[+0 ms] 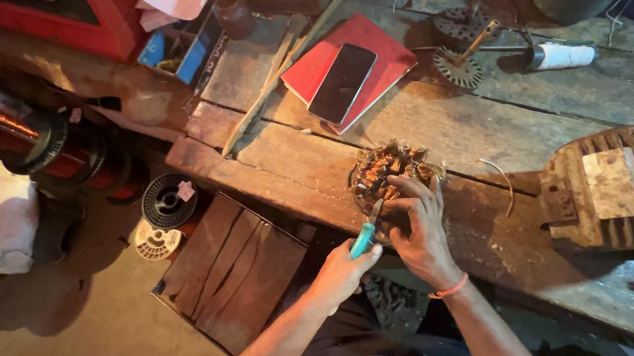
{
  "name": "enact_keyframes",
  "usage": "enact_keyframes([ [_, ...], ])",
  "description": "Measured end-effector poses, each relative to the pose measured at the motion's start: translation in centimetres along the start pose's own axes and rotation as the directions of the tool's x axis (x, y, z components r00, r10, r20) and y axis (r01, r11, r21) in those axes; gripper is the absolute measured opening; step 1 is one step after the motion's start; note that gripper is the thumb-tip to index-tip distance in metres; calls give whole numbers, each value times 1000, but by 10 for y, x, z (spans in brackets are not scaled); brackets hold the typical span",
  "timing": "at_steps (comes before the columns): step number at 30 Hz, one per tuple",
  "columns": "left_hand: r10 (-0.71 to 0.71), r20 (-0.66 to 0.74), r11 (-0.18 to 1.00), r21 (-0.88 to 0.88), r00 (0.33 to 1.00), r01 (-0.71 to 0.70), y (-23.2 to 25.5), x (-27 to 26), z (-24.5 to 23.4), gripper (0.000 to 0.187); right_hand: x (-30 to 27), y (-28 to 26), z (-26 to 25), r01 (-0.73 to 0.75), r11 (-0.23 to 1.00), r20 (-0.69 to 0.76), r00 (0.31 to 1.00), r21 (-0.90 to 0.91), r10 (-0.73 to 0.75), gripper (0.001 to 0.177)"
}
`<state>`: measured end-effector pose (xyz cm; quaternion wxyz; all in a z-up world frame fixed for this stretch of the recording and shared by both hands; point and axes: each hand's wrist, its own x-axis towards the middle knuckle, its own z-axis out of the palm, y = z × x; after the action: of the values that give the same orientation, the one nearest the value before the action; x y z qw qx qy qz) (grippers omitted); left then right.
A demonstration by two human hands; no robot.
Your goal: The person uses pliers to cut and remove copper wire from a circular electrical component on a workbench. The person repeatedly snips and pulls wire segments, gradually clearing the component.
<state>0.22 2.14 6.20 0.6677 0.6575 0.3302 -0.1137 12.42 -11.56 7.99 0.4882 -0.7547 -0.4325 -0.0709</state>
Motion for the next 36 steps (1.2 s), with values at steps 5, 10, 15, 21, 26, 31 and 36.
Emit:
enact_keyframes([
  [5,-25,52,992,-122,998,31,-8,3,3,23,0,0,-1,-2,1000,9,1000,-27,2,46],
  [10,104,-11,978,-182,995,-104,-35,21,17,19,0,1,0,14,998,-12,1000,-67,-15,48],
  [15,314,-150,921,-192,937,-339,-61,39,33,26,1,2,0,-6,998,1,1000,-62,6,47],
  [21,352,-150,900,-218,924,-378,-55,35,35,29,2,-1,3,9,996,-19,1000,-88,-11,38],
  [26,152,-75,979,149,986,-139,-35,18,16,36,3,-2,5,11,991,-58,998,-131,-19,33],
  [31,200,-60,950,257,978,-178,-28,2,11,40,2,-2,6,9,990,-58,998,-140,-17,35],
  [36,211,-101,939,297,972,-173,-26,-2,12,39,0,-1,5,1,990,-42,999,-143,-7,38],
])
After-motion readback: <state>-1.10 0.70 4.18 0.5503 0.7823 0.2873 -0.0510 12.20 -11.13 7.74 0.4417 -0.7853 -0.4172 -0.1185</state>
